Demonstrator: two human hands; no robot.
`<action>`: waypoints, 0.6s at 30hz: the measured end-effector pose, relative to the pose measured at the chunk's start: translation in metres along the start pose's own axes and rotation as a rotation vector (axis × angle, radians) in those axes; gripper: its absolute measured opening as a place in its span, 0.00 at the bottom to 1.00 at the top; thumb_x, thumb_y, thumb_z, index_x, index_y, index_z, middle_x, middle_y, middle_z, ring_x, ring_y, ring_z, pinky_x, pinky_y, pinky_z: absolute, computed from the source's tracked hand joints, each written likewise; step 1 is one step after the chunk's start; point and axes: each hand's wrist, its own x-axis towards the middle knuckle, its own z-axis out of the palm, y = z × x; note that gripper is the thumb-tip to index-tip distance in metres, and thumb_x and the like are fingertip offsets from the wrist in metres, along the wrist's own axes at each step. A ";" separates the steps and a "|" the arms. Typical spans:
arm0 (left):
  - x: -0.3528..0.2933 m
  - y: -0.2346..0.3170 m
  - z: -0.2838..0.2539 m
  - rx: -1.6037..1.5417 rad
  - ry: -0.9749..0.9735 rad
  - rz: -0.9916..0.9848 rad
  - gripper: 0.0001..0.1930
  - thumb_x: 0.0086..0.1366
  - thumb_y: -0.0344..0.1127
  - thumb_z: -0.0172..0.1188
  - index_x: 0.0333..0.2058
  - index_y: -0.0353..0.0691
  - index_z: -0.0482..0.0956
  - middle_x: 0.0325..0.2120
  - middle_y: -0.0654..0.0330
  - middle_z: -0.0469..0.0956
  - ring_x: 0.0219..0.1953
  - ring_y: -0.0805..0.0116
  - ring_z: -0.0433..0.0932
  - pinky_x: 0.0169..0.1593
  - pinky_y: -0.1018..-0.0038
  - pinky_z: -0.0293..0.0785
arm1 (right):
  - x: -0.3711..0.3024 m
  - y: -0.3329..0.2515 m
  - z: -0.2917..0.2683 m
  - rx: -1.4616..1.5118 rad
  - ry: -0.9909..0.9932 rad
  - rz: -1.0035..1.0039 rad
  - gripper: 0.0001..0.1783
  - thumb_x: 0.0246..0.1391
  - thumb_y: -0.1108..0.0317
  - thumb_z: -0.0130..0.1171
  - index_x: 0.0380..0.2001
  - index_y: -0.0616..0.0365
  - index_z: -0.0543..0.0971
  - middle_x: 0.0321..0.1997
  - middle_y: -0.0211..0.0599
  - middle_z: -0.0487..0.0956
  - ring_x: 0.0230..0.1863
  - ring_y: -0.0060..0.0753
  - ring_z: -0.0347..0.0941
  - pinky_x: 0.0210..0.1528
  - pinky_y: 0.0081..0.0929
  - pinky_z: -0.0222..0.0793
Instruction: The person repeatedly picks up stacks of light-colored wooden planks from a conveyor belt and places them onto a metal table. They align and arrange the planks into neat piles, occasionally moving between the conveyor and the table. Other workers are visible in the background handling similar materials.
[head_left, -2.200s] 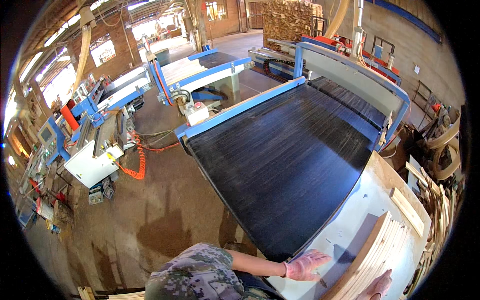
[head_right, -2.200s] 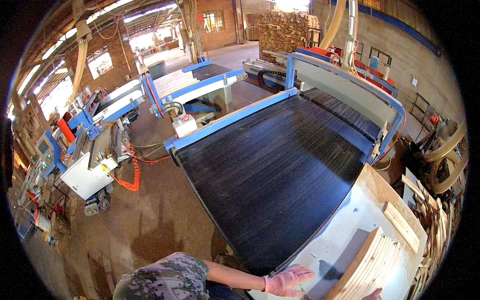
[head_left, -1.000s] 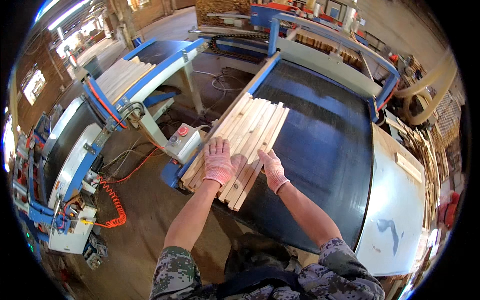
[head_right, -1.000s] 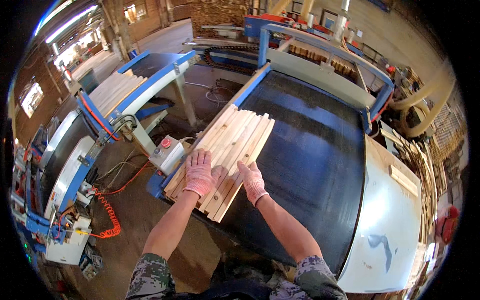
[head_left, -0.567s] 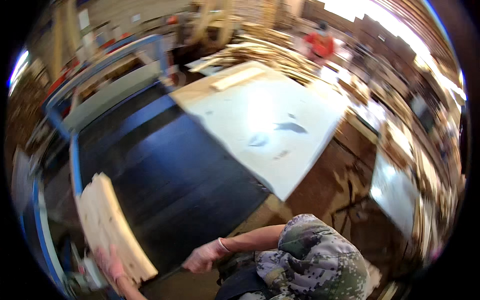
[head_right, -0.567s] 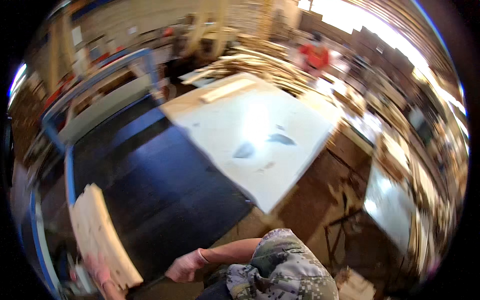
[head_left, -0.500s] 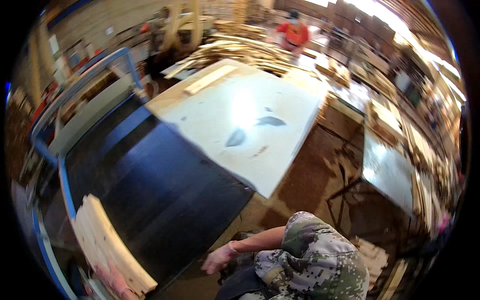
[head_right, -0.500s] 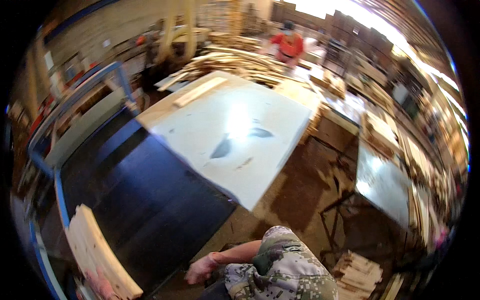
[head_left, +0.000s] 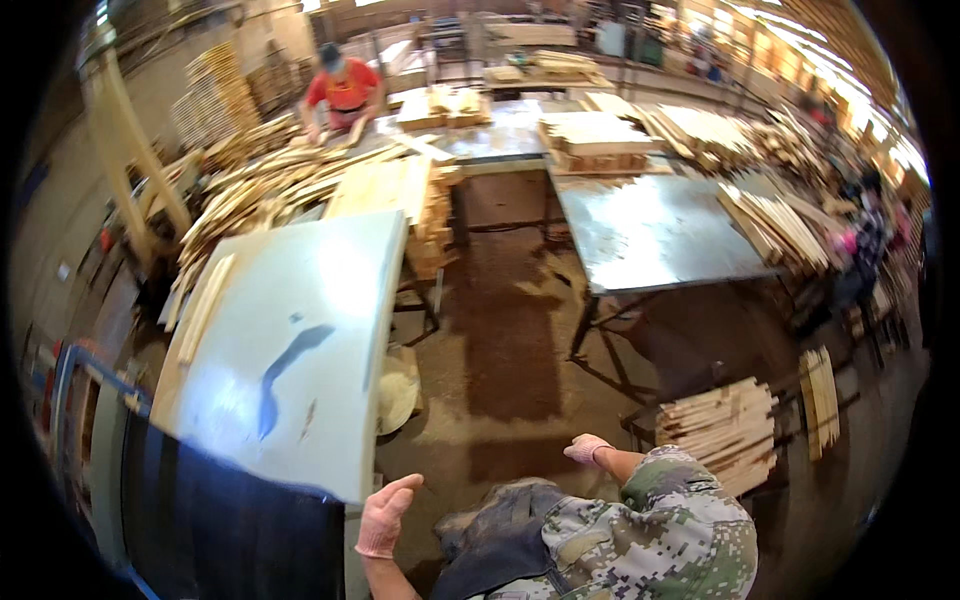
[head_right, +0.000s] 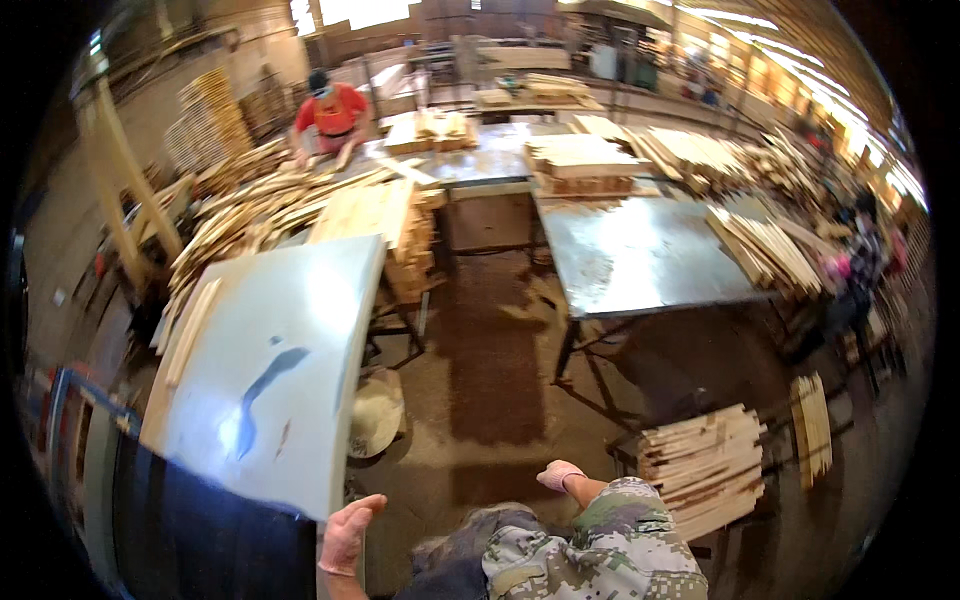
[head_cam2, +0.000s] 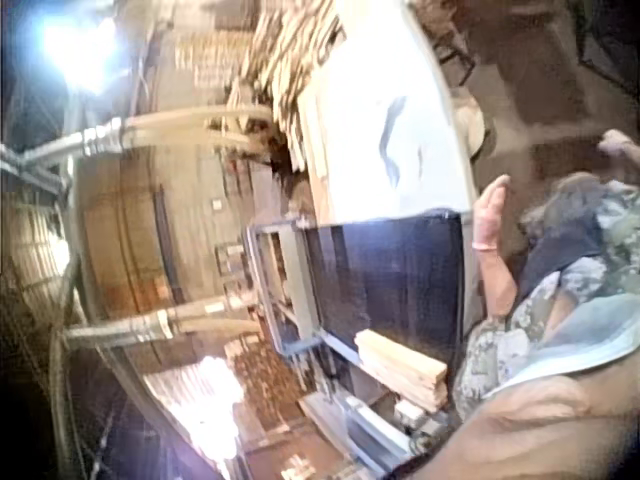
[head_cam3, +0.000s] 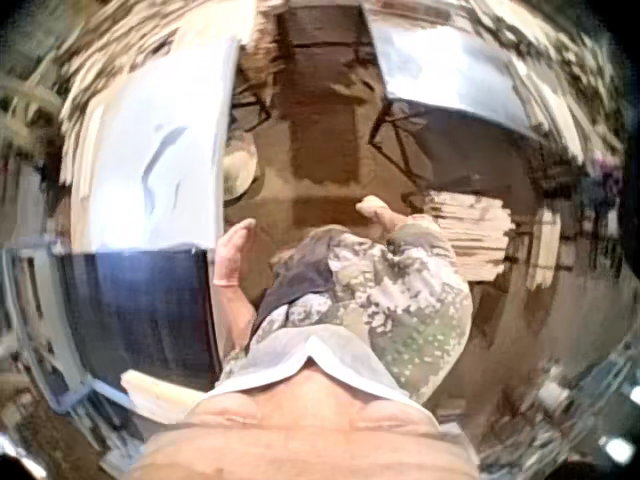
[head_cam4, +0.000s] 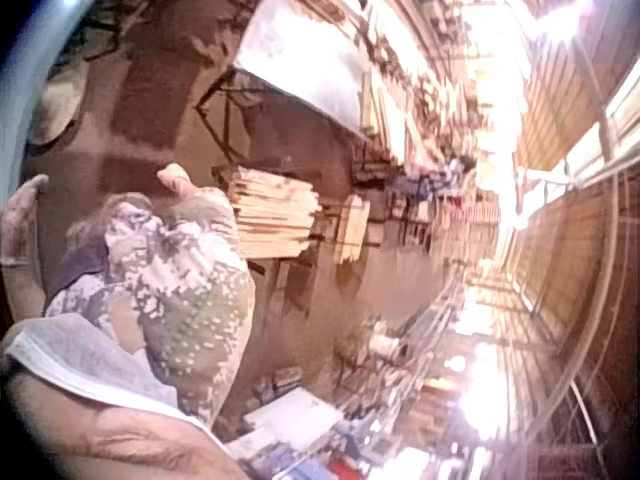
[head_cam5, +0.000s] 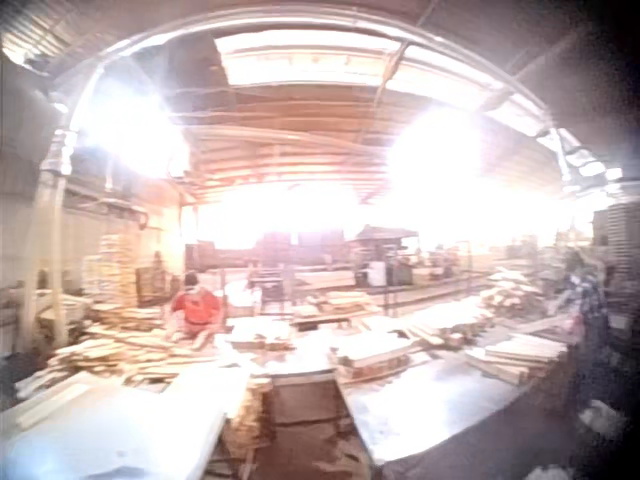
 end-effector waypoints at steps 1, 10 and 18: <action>0.027 -0.015 0.015 0.024 -0.022 -0.052 0.22 0.73 0.41 0.63 0.57 0.29 0.83 0.53 0.54 0.86 0.57 0.66 0.81 0.65 0.70 0.72 | 0.002 0.012 -0.005 0.032 -0.009 0.005 0.30 0.61 0.48 0.59 0.54 0.63 0.85 0.53 0.51 0.87 0.56 0.50 0.83 0.59 0.44 0.75; 0.151 -0.353 0.021 0.164 0.402 -0.906 0.28 0.73 0.49 0.52 0.58 0.29 0.77 0.57 0.40 0.81 0.59 0.49 0.79 0.63 0.59 0.70 | 0.017 0.109 0.052 0.313 -0.188 0.138 0.36 0.68 0.38 0.52 0.55 0.62 0.84 0.57 0.53 0.84 0.59 0.53 0.79 0.61 0.44 0.72; 0.191 -0.315 0.027 0.902 -0.366 -0.754 0.27 0.72 0.50 0.54 0.56 0.30 0.79 0.57 0.44 0.81 0.60 0.48 0.78 0.64 0.58 0.70 | 0.028 0.126 0.062 -0.108 -0.147 -0.165 0.19 0.68 0.57 0.50 0.43 0.58 0.86 0.47 0.52 0.87 0.50 0.55 0.84 0.51 0.49 0.78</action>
